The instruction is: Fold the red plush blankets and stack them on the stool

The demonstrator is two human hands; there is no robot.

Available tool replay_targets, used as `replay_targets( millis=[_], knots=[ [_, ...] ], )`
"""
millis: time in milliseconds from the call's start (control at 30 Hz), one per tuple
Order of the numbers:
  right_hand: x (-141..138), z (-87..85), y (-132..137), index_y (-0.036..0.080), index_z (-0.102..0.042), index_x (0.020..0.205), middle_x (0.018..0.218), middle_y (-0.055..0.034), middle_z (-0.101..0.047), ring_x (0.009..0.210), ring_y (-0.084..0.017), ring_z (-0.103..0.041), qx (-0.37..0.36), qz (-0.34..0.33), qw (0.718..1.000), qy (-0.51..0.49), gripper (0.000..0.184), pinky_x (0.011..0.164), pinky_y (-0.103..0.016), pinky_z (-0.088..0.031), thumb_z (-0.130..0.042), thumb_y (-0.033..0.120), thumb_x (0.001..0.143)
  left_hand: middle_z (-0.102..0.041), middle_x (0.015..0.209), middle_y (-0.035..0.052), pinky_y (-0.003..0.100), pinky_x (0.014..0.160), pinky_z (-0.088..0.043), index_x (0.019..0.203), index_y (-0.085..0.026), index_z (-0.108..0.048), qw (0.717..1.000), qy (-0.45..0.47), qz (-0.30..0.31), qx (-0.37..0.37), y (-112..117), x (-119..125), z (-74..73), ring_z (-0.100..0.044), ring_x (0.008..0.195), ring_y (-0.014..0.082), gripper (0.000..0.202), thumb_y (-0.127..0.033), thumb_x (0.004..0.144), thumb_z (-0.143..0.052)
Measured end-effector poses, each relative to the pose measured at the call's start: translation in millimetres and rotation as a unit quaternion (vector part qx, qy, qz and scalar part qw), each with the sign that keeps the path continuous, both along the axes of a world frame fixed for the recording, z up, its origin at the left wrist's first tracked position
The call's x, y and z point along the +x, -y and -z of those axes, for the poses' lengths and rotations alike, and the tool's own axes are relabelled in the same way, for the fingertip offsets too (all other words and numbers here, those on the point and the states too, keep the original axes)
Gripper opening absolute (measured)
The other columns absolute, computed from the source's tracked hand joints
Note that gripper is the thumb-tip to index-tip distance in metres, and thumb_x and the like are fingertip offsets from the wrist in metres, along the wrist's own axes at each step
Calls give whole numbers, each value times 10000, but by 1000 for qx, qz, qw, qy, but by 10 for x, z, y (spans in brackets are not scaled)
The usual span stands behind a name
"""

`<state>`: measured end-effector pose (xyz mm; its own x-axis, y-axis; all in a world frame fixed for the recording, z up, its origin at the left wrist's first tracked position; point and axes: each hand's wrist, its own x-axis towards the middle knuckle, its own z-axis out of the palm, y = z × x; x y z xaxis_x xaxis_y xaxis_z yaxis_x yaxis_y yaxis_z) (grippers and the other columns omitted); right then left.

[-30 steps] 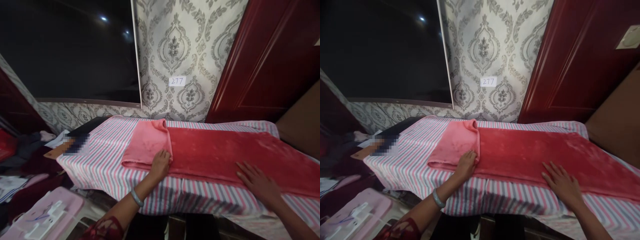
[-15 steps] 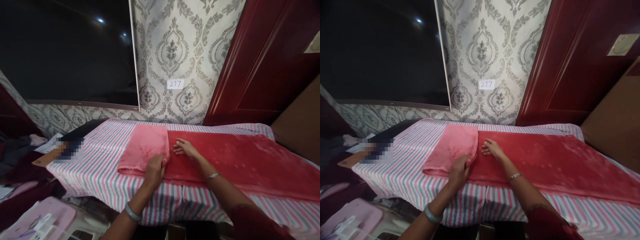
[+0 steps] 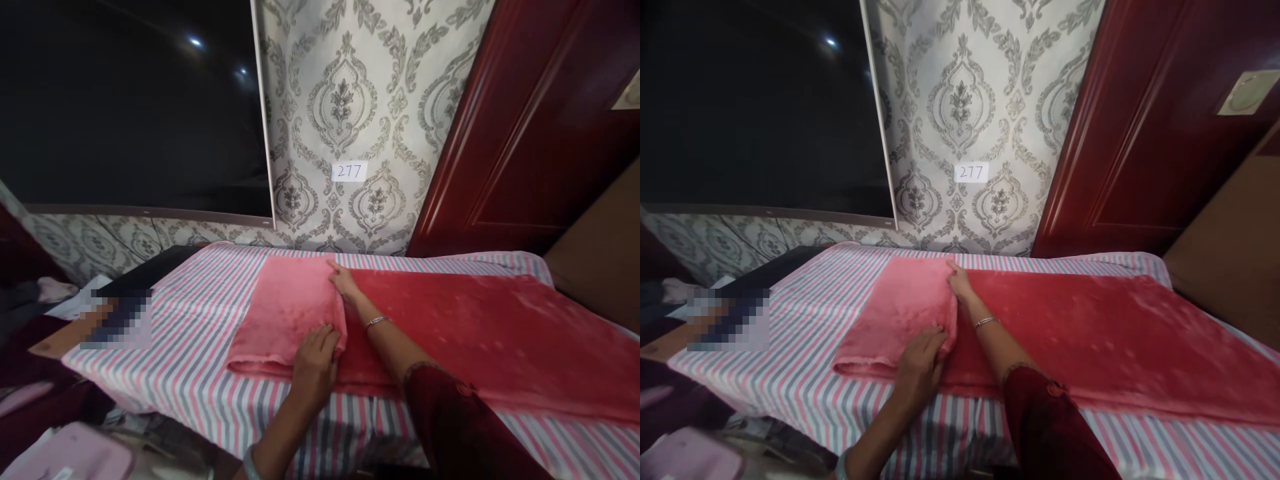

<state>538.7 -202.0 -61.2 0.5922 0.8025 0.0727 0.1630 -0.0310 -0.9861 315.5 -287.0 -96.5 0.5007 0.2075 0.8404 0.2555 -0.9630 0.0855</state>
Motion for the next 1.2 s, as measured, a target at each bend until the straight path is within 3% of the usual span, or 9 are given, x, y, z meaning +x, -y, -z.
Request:
replay_targets(
  millis=[133, 267, 400, 667, 833, 1033, 1200],
  knots=[
    [259, 100, 187, 136, -581, 1436, 1439, -118, -590, 1183, -239, -642, 6, 43, 998, 36, 736, 1052, -360, -498, -537, 68, 705, -741, 1122, 117, 388, 875, -589, 1143, -172, -620, 999, -21, 25, -10, 156, 150, -24, -704, 1016, 247, 323, -71, 855, -513],
    [398, 305, 411, 103, -632, 1377, 1414, -138, -608, 1318, -263, -561, -3, 51, 997, 59, 678, 1142, -368, -405, -585, 90, 701, -743, 1087, 110, 424, 924, -568, 1083, -173, -648, 997, -65, 37, -21, 269, 278, 138, -687, 1023, 260, 268, -102, 856, -525],
    [426, 448, 451, 127, -605, 1410, 1444, -110, -585, 1369, -234, -517, 6, 43, 997, 71, 656, 1176, -360, -354, -582, 130, 755, -737, 1115, 114, 433, 956, -548, 1089, -164, -657, 995, -86, 35, -22, 284, 306, 227, -669, 1060, 266, 228, -145, 892, -544],
    [518, 555, 447, 132, -576, 1438, 1466, -108, -563, 1392, -235, -493, 18, 30, 997, 75, 654, 1199, -386, -320, -602, 199, 788, -727, 1122, 122, 427, 979, -520, 1081, -162, -659, 993, -111, 28, -20, 327, 306, 194, -646, 1081, 255, 184, -194, 949, -535],
    [487, 517, 502, 127, -526, 1479, 1530, -115, -492, 1437, -250, -434, 13, 25, 997, 75, 695, 1222, -409, -275, -603, 262, 802, -720, 1104, 126, 421, 964, -518, 1060, -154, -660, 991, -133, 24, -23, 354, 330, 210, -644, 1075, 252, 172, -252, 965, -555],
    [371, 463, 776, 181, -371, 1576, 1550, -114, -473, 1378, -279, -503, 13, -10, 1000, 8, 878, 1160, -430, -403, -686, 332, 771, -710, 1161, 144, 406, 952, -516, 1087, -134, -662, 989, -145, 16, -27, 372, 322, 204, -648, 1088, 252, 200, -239, 951, -561],
    [28, 445, 1282, 226, -399, 1554, 1497, -100, -535, 1311, -270, -560, 9, -30, 999, -23, 918, 1076, -383, -497, -772, 417, 737, -693, 1216, 145, 398, 947, -506, 1096, -136, -663, 989, -142, 14, -42, 391, 316, 157, -639, 1117, 252, 212, -254, 969, -542]
  ],
)
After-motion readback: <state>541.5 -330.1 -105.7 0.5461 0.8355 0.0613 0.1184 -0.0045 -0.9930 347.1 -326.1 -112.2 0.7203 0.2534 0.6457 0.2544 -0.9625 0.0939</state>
